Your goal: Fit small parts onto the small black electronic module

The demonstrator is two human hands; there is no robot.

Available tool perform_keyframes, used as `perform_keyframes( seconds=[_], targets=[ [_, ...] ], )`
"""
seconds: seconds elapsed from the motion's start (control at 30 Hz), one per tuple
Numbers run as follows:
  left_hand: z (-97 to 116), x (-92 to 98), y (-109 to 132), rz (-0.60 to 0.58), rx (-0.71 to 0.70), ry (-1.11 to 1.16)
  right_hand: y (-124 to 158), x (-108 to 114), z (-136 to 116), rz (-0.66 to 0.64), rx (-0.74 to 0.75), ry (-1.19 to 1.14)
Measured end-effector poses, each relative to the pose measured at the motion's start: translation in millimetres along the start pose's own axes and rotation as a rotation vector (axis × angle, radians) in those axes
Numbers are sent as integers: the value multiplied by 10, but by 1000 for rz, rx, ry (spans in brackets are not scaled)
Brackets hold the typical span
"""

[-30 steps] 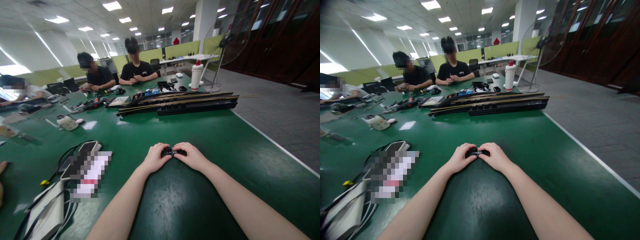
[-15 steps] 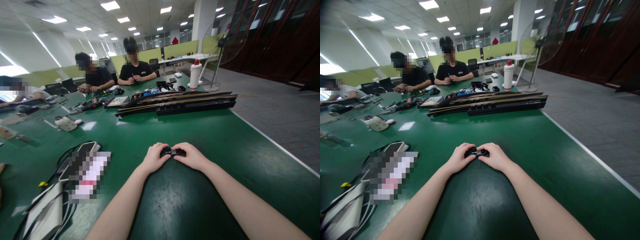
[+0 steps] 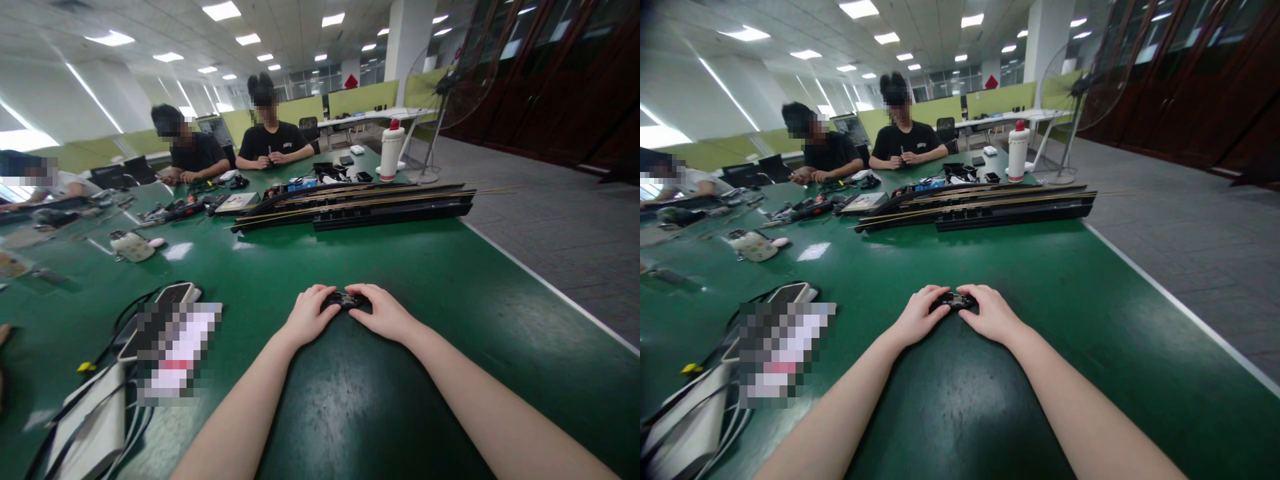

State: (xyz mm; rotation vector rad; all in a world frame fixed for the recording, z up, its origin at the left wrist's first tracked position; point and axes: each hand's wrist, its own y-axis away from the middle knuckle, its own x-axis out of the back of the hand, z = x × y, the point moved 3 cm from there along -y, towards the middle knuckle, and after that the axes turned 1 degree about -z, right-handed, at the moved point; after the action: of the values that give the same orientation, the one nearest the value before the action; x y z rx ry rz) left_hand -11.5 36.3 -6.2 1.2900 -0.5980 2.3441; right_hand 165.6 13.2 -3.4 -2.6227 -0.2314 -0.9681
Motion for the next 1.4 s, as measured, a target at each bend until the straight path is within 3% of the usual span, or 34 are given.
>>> perform_keyframes(
  seconds=[0.97,1.4],
  targets=[
    [-55,-20,-30,39,1,48,-1,13,-27,23,-40,27],
    [22,55,20,19,6,78,-11,19,-28,2,-40,-1]
  ],
)
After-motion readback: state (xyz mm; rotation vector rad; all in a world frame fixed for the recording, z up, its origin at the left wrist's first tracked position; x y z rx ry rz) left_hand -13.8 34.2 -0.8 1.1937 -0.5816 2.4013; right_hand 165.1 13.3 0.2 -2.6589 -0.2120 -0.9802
